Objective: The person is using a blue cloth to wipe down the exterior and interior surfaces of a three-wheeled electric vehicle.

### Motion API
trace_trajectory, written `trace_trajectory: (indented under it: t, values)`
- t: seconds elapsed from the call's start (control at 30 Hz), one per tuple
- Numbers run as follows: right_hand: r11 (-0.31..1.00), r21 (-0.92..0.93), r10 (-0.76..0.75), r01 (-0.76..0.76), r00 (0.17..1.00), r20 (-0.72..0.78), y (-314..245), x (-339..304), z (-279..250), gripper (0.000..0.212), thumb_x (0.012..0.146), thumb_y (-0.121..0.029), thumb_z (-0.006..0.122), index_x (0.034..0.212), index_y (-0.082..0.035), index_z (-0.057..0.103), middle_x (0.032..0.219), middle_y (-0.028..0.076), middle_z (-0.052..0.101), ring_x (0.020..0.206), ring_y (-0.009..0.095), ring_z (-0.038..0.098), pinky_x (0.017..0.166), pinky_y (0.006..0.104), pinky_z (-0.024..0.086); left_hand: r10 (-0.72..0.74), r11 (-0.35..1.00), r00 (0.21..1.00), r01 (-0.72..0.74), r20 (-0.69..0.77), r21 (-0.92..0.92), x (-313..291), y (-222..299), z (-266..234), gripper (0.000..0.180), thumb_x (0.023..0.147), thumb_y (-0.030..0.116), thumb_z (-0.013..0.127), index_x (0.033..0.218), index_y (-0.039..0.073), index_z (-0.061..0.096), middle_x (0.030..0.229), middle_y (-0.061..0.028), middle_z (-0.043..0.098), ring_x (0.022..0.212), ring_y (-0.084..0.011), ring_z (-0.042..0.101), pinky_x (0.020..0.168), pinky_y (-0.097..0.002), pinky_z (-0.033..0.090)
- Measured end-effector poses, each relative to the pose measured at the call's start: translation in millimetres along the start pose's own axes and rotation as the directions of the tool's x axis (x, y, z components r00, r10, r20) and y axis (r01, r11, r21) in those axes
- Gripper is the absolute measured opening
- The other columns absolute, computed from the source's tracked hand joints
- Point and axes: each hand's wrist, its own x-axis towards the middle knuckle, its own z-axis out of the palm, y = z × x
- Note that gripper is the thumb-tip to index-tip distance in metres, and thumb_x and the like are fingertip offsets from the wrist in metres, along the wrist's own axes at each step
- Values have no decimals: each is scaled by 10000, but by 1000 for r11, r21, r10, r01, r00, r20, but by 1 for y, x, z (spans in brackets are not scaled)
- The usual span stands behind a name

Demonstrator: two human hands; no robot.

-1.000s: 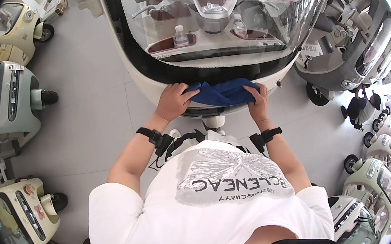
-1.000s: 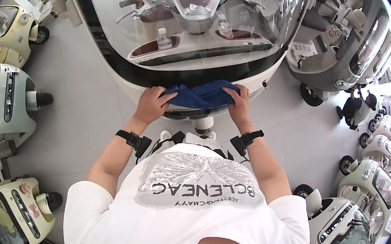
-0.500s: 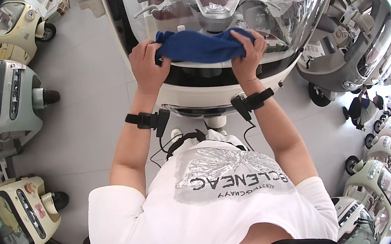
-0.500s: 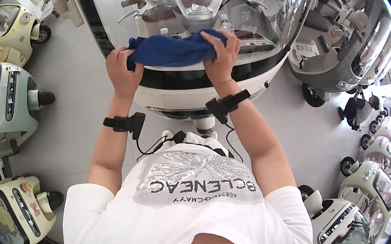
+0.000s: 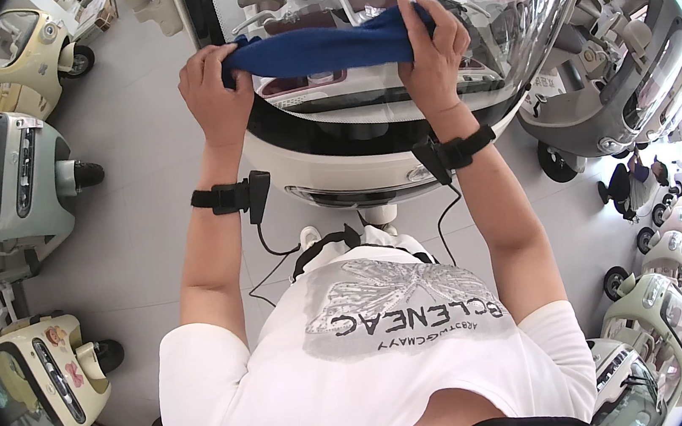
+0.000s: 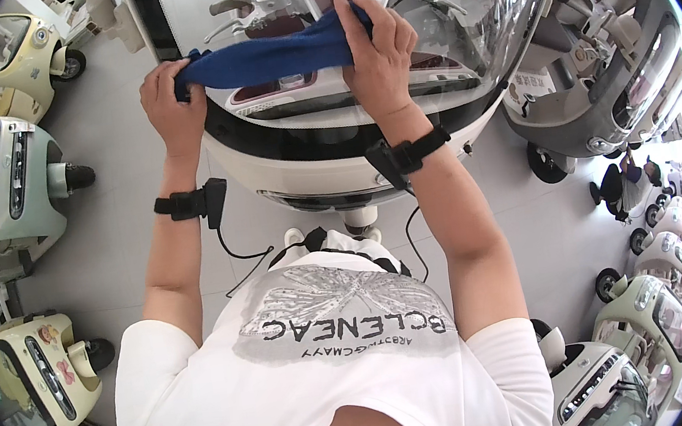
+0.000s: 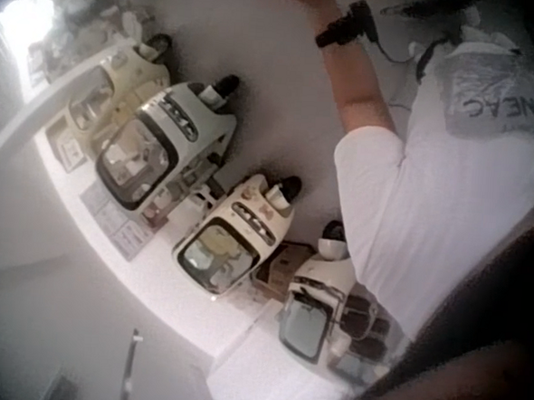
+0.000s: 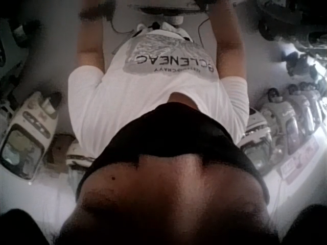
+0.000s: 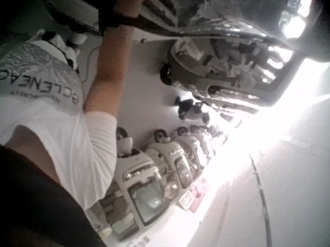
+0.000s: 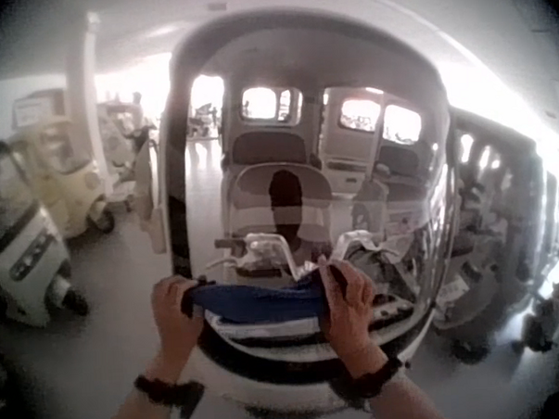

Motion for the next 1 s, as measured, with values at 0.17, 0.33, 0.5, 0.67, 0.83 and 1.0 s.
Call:
trace_trajectory:
  t: [0.17, 0.33, 0.5, 0.67, 0.83, 1.0]
  values:
    - [993, 71, -83, 95, 985, -152, 1, 6, 26, 603, 564, 85, 662, 1080, -225, 684, 1147, -73, 582, 1119, 225, 454, 963, 357, 310, 14, 996, 999, -17, -38, -83, -6, 6, 13, 399, 627, -106, 584, 959, 110, 634, 1029, -62, 615, 1017, -296, 546, 907, -412, 424]
    - [991, 131, -20, 31, 996, -87, -8, -18, 24, 606, 555, 71, 664, 1082, -227, 688, 1191, -59, 566, 1111, 244, 452, 979, 372, 321, -33, 992, 997, 23, -75, -121, -31, 5, 18, 424, 587, -132, 570, 936, 102, 622, 1010, -61, 605, 1003, -310, 521, 892, -405, 426]
    - [990, 140, -3, -3, 999, 41, -13, -49, 17, 588, 581, -28, 672, 1141, -206, 675, 1234, -30, 542, 1127, 261, 446, 1004, 384, 334, -76, 986, 993, 62, -85, -156, -45, 1, 19, 412, 585, -132, 552, 923, 92, 623, 1000, -71, 601, 994, -311, 522, 886, -411, 422]
    - [991, 132, 26, -36, 997, 76, -21, -84, 20, 528, 634, -99, 656, 1156, -179, 684, 1252, -10, 544, 1155, 268, 444, 1029, 384, 339, -131, 973, 991, 129, 3, -190, -74, -4, 11, 357, 618, -92, 569, 930, 77, 604, 1035, -115, 595, 1021, -330, 511, 935, -420, 398]
    - [981, 160, 85, -110, 984, 157, -42, -109, 13, 527, 690, -126, 663, 1216, -153, 660, 1300, 24, 521, 1204, 282, 418, 1063, 397, 313, -123, 960, 985, 148, 118, -237, -100, 3, -7, 413, 649, -66, 607, 1039, 66, 589, 1107, -145, 556, 1053, -340, 501, 954, -423, 394]
    - [968, 118, 199, -221, 964, 176, -54, -107, 11, 577, 682, -94, 667, 1258, -118, 639, 1338, 60, 491, 1243, 305, 379, 1093, 424, 281, -46, 958, 982, 96, 183, -270, -74, -13, -10, 463, 711, -25, 656, 1155, 76, 572, 1128, -130, 549, 1078, -350, 507, 950, -435, 415]
